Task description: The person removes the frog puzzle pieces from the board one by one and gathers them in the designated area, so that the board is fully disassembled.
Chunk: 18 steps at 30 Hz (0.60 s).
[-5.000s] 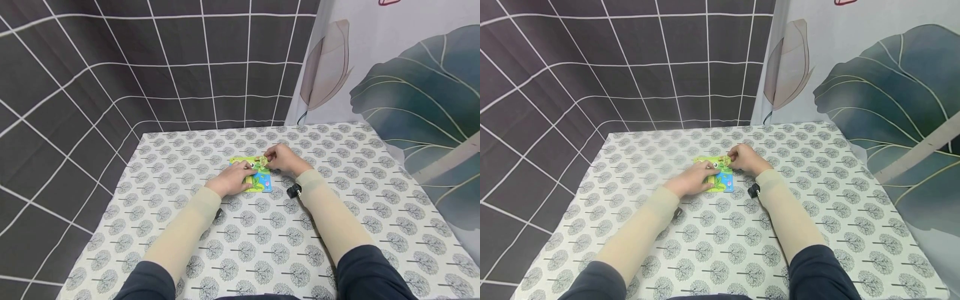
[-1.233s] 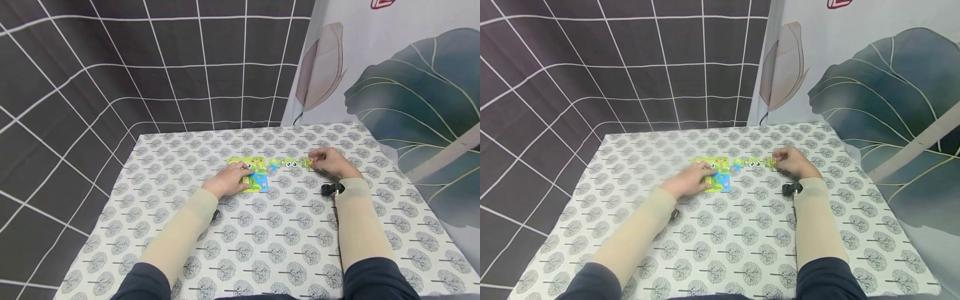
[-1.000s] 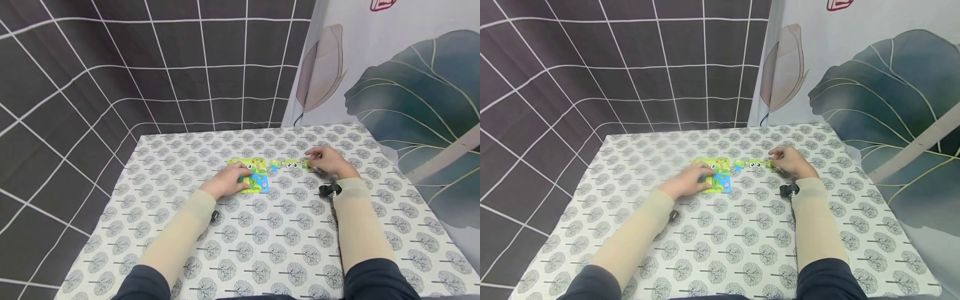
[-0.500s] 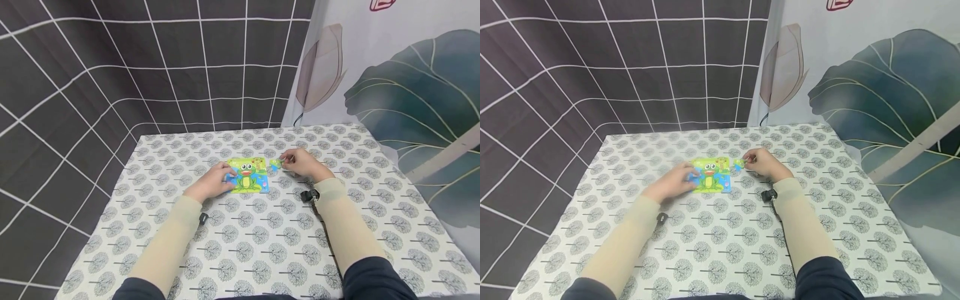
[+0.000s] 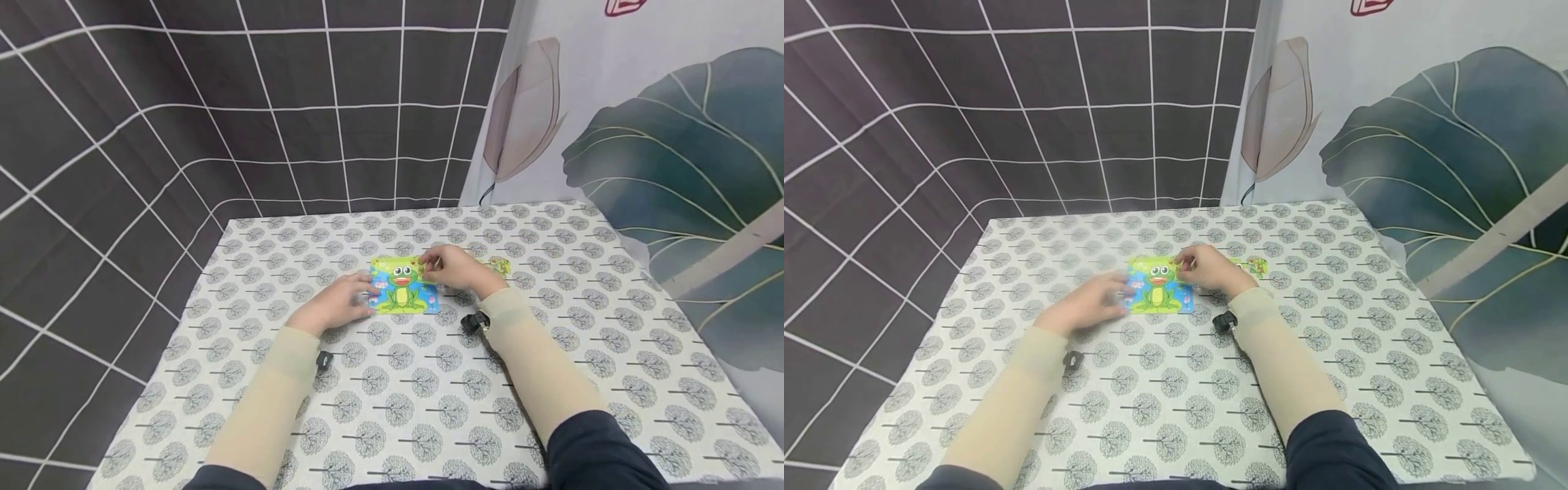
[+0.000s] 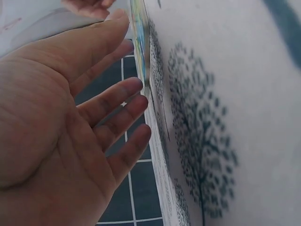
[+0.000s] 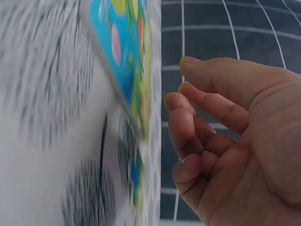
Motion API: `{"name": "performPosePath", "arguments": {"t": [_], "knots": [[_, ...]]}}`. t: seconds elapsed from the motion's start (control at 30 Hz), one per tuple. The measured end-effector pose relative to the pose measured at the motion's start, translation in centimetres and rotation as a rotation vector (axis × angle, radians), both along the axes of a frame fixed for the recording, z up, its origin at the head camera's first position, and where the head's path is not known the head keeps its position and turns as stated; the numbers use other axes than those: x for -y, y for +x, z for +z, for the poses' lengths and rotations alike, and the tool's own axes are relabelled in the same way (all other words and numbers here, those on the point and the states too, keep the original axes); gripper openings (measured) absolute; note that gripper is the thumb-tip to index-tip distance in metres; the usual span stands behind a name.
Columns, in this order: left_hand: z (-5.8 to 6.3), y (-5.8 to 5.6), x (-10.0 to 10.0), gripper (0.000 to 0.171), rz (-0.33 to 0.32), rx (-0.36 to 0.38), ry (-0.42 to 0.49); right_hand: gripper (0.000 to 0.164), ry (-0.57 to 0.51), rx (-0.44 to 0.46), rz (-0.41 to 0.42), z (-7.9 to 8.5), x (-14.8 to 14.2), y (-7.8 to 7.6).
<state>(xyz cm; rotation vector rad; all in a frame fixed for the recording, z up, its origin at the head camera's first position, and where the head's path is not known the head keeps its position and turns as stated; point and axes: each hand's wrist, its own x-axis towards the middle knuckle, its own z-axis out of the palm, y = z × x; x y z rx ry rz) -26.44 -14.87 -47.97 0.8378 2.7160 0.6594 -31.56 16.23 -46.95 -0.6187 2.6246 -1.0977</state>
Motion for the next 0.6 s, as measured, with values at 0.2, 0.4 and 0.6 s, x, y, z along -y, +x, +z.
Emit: {"name": "performPosePath", "arguments": {"t": [0.2, 0.4, 0.6], "knots": [[0.0, 0.2, 0.2, 0.044, -0.012, 0.016, 0.003, 0.029, 0.042, -0.002, 0.057, -0.3, 3.0, 0.0], [0.0, 0.3, 0.3, 0.045, -0.022, 0.014, 0.003, 0.023, 0.014, 0.000, 0.096, -0.9, 4.9, -0.1], [0.2, 0.3, 0.3, 0.046, -0.028, 0.016, 0.003, 0.022, 0.000, 0.003, 0.098, -1.6, 5.7, -0.3]]}}
